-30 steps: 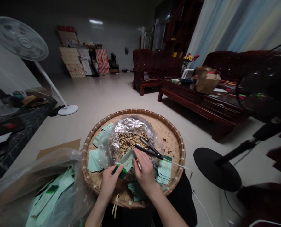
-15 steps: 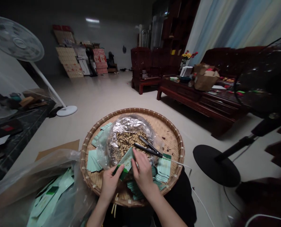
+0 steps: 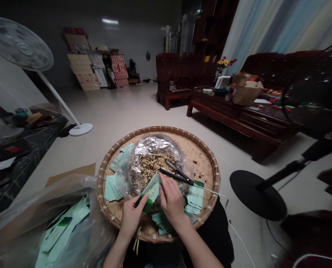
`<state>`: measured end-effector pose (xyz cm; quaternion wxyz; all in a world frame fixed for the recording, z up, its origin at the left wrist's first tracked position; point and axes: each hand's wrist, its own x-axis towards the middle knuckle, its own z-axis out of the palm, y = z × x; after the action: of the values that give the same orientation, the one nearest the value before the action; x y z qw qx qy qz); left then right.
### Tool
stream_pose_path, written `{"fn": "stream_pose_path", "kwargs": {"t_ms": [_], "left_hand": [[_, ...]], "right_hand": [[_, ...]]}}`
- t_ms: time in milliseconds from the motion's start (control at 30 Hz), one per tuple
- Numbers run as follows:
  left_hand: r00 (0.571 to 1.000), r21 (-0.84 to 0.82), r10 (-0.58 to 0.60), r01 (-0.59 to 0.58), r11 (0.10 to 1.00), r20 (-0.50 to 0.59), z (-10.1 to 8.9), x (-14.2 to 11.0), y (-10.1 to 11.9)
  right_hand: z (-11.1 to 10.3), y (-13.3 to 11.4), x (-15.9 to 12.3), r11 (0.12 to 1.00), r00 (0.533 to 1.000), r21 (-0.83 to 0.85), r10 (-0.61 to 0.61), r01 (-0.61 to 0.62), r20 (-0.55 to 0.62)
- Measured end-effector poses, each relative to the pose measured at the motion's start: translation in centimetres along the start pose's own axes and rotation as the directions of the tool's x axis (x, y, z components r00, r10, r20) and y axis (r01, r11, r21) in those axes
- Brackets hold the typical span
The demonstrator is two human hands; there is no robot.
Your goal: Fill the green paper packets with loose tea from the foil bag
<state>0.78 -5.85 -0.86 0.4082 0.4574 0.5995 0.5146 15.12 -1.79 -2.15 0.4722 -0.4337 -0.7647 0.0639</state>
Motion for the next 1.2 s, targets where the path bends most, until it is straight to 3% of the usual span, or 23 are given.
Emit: {"fn": "stream_pose_path", "kwargs": {"t_ms": [400,500,667,767,933,1000,1033,1133,1200], "left_hand": [[1.000,0.065,0.006,-0.007,0.998,0.021,-0.1,-0.1,-0.1],[1.000,0.063,0.010,-0.011,0.998,0.021,-0.3,0.0,-0.3],[0.997,-0.159,-0.068,0.062,0.985,-0.032,-0.2,0.2,-1.2],[0.993,-0.315,-0.112,0.118,0.942,0.040,0.1,0.2,-1.3],[0.980,-0.360,-0.153,0.191,0.913,0.131,0.2,-0.1,-0.9],[0.977,-0.362,-0.164,0.203,0.910,0.136,0.1,-0.1,-0.7],[0.976,-0.362,-0.166,0.207,0.909,0.140,0.0,-0.1,-0.6],[0.975,-0.358,-0.160,0.207,0.911,0.158,-0.3,0.0,-0.4],[0.974,-0.343,-0.152,0.203,0.917,0.169,-0.5,0.1,-0.4]], "right_hand": [[-0.6,0.6,0.2,0.998,0.995,-0.001,0.056,-0.056,-0.086],[-1.4,0.6,0.5,0.997,0.998,0.065,0.051,-0.048,-0.046],[-2.2,0.2,0.4,0.960,0.992,0.268,0.054,-0.082,0.112],[-2.3,-0.2,0.3,0.949,0.982,0.287,0.084,-0.130,0.166],[-2.5,-1.0,0.4,0.924,0.969,0.316,0.163,-0.216,0.185],[-2.5,-1.2,0.4,0.868,0.925,0.358,0.249,-0.344,0.286],[-2.4,-1.3,0.5,0.814,0.882,0.390,0.291,-0.432,0.370],[-2.3,-1.5,0.5,0.532,0.696,0.493,0.292,-0.688,0.656],[-2.1,-1.5,0.5,0.344,0.616,0.529,0.233,-0.776,0.753]]}}
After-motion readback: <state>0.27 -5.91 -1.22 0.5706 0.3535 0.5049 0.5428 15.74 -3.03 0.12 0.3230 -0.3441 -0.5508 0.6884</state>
